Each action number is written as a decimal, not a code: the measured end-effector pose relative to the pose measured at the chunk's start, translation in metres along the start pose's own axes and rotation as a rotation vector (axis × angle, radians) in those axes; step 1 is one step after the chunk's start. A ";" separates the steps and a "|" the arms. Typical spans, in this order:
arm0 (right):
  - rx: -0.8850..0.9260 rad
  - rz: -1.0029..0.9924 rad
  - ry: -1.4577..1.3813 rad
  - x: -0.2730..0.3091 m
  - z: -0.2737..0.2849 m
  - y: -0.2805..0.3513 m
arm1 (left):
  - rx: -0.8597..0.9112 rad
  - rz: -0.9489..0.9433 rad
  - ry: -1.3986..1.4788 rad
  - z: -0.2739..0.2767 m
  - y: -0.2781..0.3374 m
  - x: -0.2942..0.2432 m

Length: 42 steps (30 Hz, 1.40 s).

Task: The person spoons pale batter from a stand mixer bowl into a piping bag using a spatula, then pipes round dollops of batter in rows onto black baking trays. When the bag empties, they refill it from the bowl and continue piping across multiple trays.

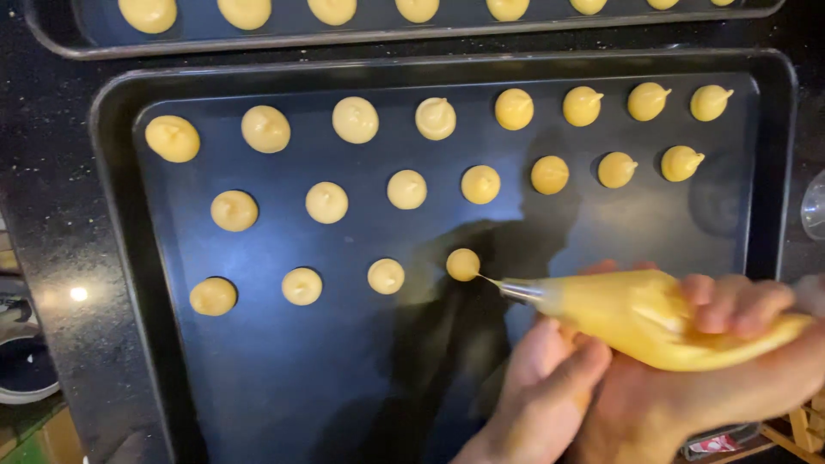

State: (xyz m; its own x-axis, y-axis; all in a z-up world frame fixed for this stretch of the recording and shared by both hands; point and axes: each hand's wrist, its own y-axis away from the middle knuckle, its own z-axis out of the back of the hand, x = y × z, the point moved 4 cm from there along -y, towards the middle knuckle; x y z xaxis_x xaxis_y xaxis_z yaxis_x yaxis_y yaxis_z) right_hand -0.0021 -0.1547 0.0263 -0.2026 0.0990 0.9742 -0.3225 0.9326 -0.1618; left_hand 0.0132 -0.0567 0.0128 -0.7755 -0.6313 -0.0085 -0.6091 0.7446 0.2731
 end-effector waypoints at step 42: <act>-0.005 0.042 0.035 -0.013 0.043 -0.065 | -0.032 0.053 0.008 0.023 -0.038 0.059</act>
State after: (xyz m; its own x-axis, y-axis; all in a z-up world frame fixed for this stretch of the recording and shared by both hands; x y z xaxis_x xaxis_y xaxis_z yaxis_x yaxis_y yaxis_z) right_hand -0.0178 -0.2315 0.0174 -0.1836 0.1503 0.9714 -0.3099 0.9290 -0.2023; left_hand -0.0129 -0.1175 -0.0208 -0.8053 -0.5927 0.0144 -0.5613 0.7700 0.3034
